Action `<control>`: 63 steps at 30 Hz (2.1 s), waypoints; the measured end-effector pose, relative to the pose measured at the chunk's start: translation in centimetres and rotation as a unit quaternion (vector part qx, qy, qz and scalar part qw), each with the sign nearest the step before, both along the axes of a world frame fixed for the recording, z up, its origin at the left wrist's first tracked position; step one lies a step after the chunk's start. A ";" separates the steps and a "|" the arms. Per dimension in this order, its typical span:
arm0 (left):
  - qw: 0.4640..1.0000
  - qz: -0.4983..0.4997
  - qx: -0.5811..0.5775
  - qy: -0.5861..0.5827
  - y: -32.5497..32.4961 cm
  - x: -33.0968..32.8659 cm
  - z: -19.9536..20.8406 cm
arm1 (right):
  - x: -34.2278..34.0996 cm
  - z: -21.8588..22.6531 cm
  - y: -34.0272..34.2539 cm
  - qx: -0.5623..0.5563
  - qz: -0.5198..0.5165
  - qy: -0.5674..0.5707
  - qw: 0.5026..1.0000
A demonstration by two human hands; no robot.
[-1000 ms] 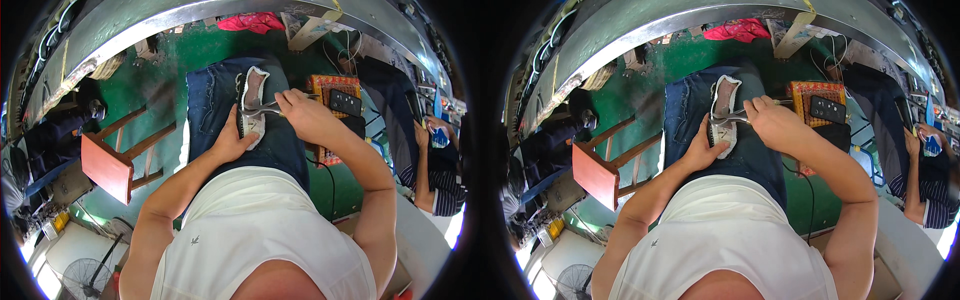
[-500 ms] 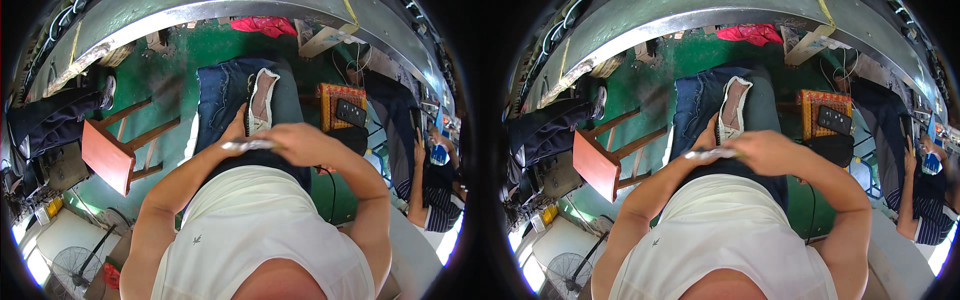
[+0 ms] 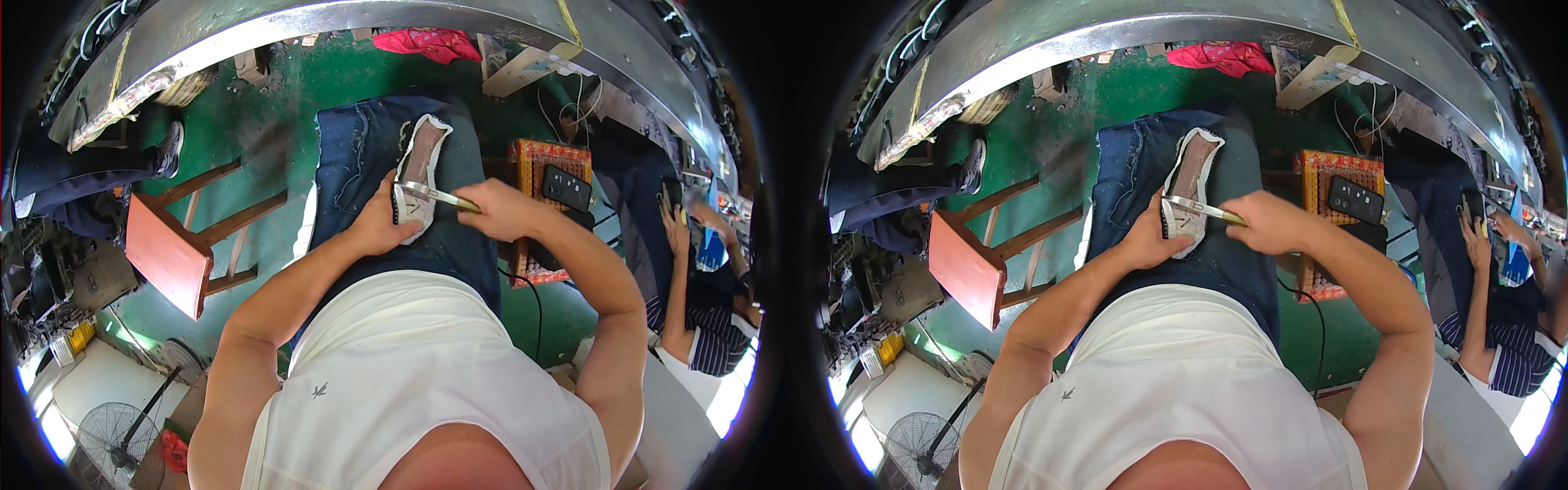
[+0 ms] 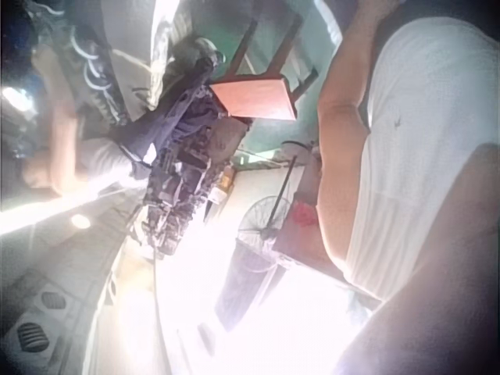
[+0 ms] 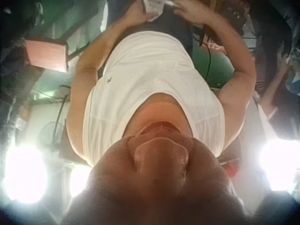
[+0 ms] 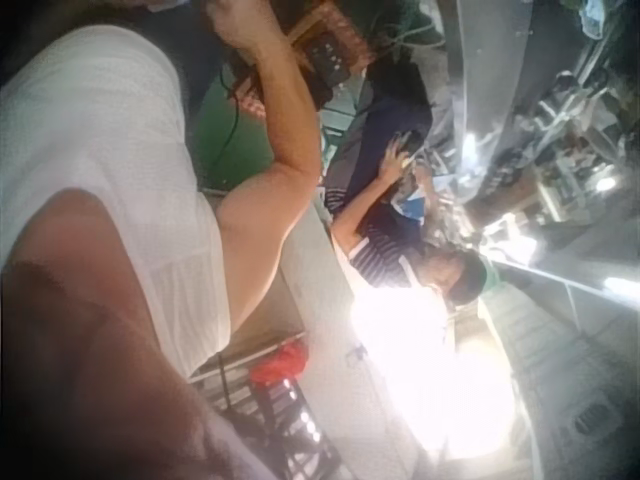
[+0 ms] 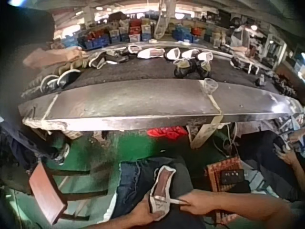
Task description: Stretching and pulling shoe uppers over a last using lasting pincers to secure the shape.
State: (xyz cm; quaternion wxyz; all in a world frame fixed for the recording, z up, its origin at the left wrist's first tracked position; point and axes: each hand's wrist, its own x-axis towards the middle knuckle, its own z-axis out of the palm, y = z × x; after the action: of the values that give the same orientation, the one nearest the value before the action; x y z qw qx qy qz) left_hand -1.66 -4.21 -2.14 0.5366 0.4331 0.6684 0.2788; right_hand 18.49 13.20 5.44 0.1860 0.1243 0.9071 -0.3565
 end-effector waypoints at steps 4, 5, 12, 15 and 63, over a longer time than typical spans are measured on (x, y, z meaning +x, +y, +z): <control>0.999 -0.010 0.028 0.023 -0.2 0.8 -0.4 | 1.1 0.0 -1.2 -0.023 -0.075 0.029 0.996; 0.995 -0.013 0.056 0.080 -0.3 1.2 -0.4 | 1.1 0.6 -1.4 0.033 -0.075 0.020 0.996; 0.960 0.097 0.040 -0.260 1.4 -0.7 0.2 | -2.6 4.4 0.3 0.036 -0.006 -0.160 0.986; 0.885 0.286 -0.051 -0.363 2.9 1.6 1.0 | -1.8 0.6 -0.9 0.002 -0.058 -0.099 0.993; 0.995 -0.002 0.086 0.058 1.0 -2.0 1.9 | 4.3 -7.3 -3.6 -0.290 -0.518 0.155 0.790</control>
State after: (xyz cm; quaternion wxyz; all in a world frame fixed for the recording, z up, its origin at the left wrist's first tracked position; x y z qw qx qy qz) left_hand -3.62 -3.20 -0.28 0.4580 0.4948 0.6709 0.3088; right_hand 22.79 9.56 -1.88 -0.1427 0.4585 0.5773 -0.6605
